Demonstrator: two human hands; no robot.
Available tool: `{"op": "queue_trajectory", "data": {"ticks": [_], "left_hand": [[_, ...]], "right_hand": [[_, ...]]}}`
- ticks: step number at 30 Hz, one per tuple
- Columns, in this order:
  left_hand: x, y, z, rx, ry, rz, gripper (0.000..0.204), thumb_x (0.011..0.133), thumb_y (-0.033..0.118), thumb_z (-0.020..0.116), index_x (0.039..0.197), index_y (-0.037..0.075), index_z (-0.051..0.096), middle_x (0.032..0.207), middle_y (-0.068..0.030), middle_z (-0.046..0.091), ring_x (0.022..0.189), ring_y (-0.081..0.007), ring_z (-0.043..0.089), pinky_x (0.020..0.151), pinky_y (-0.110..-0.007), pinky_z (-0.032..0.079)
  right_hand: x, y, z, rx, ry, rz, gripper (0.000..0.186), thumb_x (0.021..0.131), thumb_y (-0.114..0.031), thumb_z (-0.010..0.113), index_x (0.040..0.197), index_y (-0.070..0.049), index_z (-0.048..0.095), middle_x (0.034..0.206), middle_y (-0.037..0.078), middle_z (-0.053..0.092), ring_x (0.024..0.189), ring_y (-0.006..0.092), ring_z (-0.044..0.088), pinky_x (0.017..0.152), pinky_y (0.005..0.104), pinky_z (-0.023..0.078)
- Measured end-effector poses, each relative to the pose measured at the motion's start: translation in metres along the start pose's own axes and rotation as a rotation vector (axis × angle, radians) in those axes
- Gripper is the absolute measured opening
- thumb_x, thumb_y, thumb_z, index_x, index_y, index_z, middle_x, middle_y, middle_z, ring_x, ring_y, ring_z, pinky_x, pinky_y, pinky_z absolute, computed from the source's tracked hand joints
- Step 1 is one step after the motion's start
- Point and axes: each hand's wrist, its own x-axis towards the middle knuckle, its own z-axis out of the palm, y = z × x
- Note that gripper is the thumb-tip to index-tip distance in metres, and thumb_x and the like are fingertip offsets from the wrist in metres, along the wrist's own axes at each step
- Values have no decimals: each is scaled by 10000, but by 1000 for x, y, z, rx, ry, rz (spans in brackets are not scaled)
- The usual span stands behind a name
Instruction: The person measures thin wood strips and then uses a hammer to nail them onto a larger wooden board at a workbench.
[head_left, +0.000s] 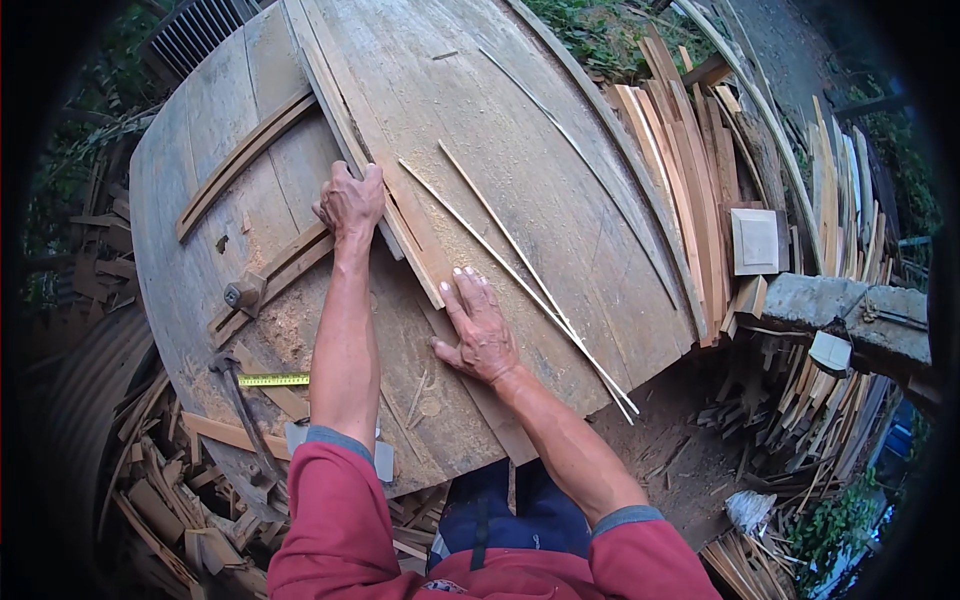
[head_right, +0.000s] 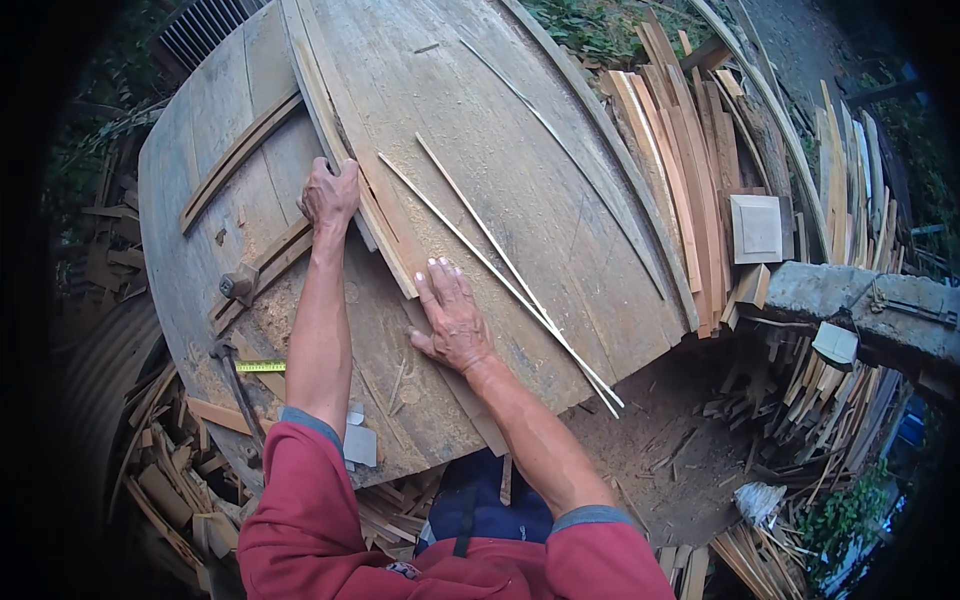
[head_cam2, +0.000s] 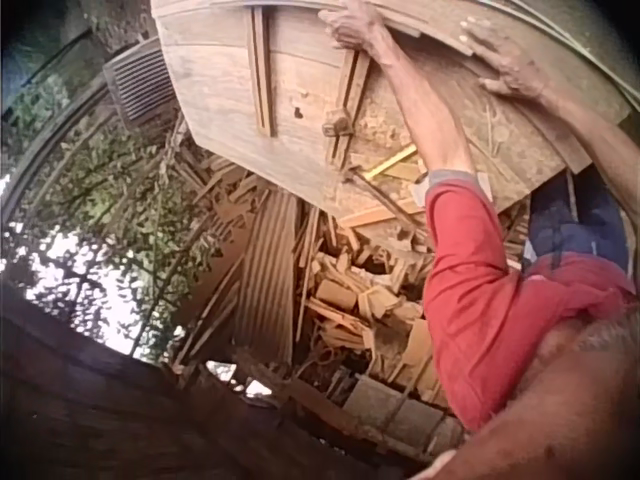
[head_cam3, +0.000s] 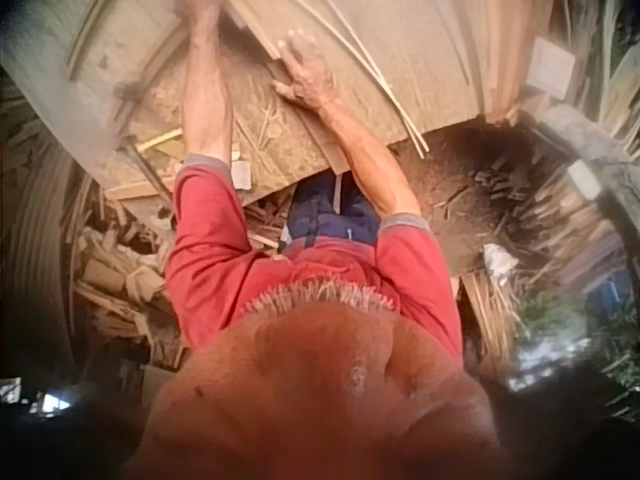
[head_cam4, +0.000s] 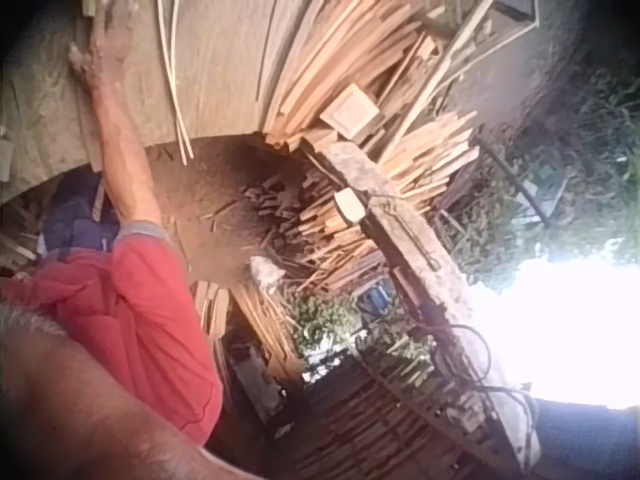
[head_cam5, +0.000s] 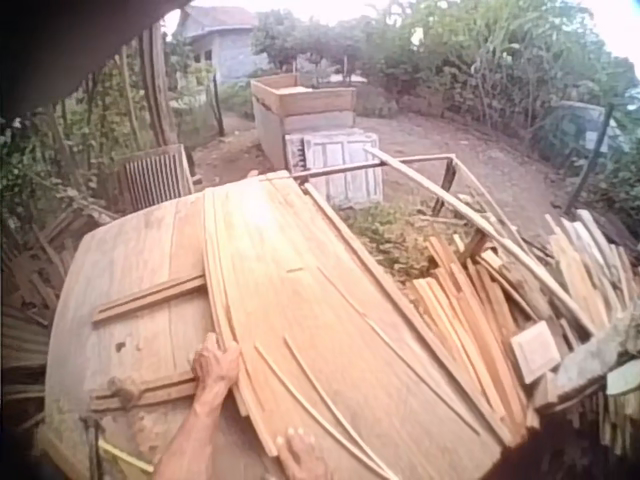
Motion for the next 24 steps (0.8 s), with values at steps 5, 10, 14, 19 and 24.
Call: {"op": "queue_trajectory", "data": {"ticks": [5, 10, 14, 19, 24], "left_hand": [[9, -44, -9, 0, -151, 405, 466, 914, 448, 579, 992, -7, 636, 1112, -202, 664, 1077, -385, 587, 966, -464, 433], [-14, -84, -25, 150, -24, 867, 672, 846, 409, 685, 1372, 36, 500, 1288, -119, 545, 1203, -298, 497, 972, -430, 403], [-17, -90, -23, 209, -87, 792, 722, 759, 235, 785, 1380, 42, 471, 1312, -126, 523, 1226, -306, 481, 1005, -444, 392], [-14, -84, -22, 211, -99, 814, 707, 762, 236, 780, 1367, 33, 474, 1305, -128, 526, 1236, -313, 485, 1008, -457, 399], [-16, -89, -22, 265, -82, 828, 703, 775, 322, 767, 1344, 19, 488, 1299, -134, 531, 1238, -301, 488, 1014, -445, 391]], "right_hand": [[2, -2, 7, -12, 17, -3, 942, 691, -388, 800, 1474, -29, 419, 1521, 250, 338, 1448, 404, 294, 1221, 488, 225], [0, 1, 9, -60, 57, -28, 879, 686, -377, 792, 1435, -45, 473, 1508, 259, 348, 1416, 442, 327, 1197, 519, 257], [0, -3, 12, -72, 20, -24, 867, 684, -361, 795, 1434, -61, 481, 1502, 265, 352, 1411, 446, 332, 1193, 523, 259], [0, -1, 7, -70, 26, -18, 861, 670, -342, 814, 1423, -71, 497, 1498, 263, 358, 1409, 443, 340, 1185, 527, 271], [2, -2, 6, -47, 21, -8, 873, 657, -356, 827, 1426, -94, 508, 1500, 259, 360, 1408, 446, 345, 1184, 528, 276]]}}
